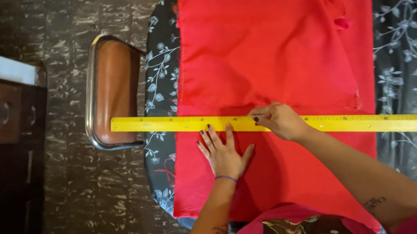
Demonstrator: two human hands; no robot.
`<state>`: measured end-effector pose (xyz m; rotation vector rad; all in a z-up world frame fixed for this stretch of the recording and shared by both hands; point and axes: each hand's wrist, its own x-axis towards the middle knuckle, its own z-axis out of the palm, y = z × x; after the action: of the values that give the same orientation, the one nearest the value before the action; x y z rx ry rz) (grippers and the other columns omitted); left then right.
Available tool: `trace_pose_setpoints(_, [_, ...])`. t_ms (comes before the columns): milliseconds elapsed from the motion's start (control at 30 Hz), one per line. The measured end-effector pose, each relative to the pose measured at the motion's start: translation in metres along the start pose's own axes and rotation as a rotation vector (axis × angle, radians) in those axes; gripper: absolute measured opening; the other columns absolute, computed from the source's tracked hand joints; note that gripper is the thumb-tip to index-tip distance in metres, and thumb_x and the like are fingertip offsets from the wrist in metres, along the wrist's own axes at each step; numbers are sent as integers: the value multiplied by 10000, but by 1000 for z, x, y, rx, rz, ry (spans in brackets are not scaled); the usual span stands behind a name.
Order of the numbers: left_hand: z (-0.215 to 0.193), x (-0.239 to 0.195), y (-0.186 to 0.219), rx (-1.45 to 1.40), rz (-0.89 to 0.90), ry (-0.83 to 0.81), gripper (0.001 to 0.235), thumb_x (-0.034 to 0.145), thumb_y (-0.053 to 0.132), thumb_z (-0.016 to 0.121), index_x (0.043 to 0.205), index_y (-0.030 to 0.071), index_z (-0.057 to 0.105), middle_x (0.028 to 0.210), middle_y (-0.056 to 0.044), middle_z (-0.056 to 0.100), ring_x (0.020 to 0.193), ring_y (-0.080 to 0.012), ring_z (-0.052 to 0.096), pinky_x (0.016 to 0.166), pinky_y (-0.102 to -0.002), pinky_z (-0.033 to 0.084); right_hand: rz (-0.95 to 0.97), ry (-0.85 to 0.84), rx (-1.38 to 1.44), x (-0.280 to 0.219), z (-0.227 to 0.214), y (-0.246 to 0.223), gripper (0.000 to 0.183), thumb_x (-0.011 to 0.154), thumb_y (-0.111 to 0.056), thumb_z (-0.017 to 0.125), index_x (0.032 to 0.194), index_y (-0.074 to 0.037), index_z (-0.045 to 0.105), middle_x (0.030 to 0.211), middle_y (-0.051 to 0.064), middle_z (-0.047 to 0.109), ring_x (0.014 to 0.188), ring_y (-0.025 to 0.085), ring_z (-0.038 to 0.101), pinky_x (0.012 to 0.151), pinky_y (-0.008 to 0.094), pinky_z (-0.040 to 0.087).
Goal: The person measures a piece of red fabric laid out on a table using a flexible measuring tape and a yellow ruler. They mark specific points on the fabric with a pen while adjusting the measuring tools to ensure accuracy.
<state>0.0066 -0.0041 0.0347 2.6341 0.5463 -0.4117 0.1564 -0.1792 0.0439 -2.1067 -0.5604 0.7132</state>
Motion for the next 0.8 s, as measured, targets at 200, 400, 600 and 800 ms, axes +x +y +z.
trace_pose_setpoints(200, [25, 2, -10, 108, 90, 159, 1041, 899, 809, 582, 1701, 186, 353, 1710, -362, 187, 1598, -580, 131, 1258, -745, -46, 200, 53, 57, -36, -26, 9, 347, 1016, -291, 708, 1342, -235, 812, 1177, 200, 783, 1180, 398, 726, 973, 472, 583])
trace_pose_setpoints(400, [41, 6, -19, 159, 126, 235, 1051, 883, 833, 581, 1676, 165, 409, 1713, -373, 171, 1589, -595, 134, 1246, -751, -47, 253, 114, 120, -58, -54, 52, 319, 993, -297, 723, 1285, -237, 834, 1106, 143, 834, 1091, 317, 764, 938, 445, 590])
trace_pose_setpoints(600, [40, 6, -15, 226, 83, 221, 1080, 838, 839, 624, 1683, 202, 406, 1708, -356, 217, 1599, -581, 151, 1258, -738, -18, 308, 155, 162, -84, -88, 74, 304, 996, -261, 706, 1260, -208, 847, 1107, 155, 849, 1079, 339, 780, 936, 434, 594])
trace_pose_setpoints(800, [46, 8, -20, 284, 93, 240, 1095, 836, 889, 588, 1670, 199, 424, 1699, -351, 248, 1604, -574, 175, 1268, -728, 14, 363, 228, 199, -108, -116, 111, 287, 1003, -217, 728, 1259, -165, 849, 1080, 177, 844, 966, 340, 786, 892, 454, 605])
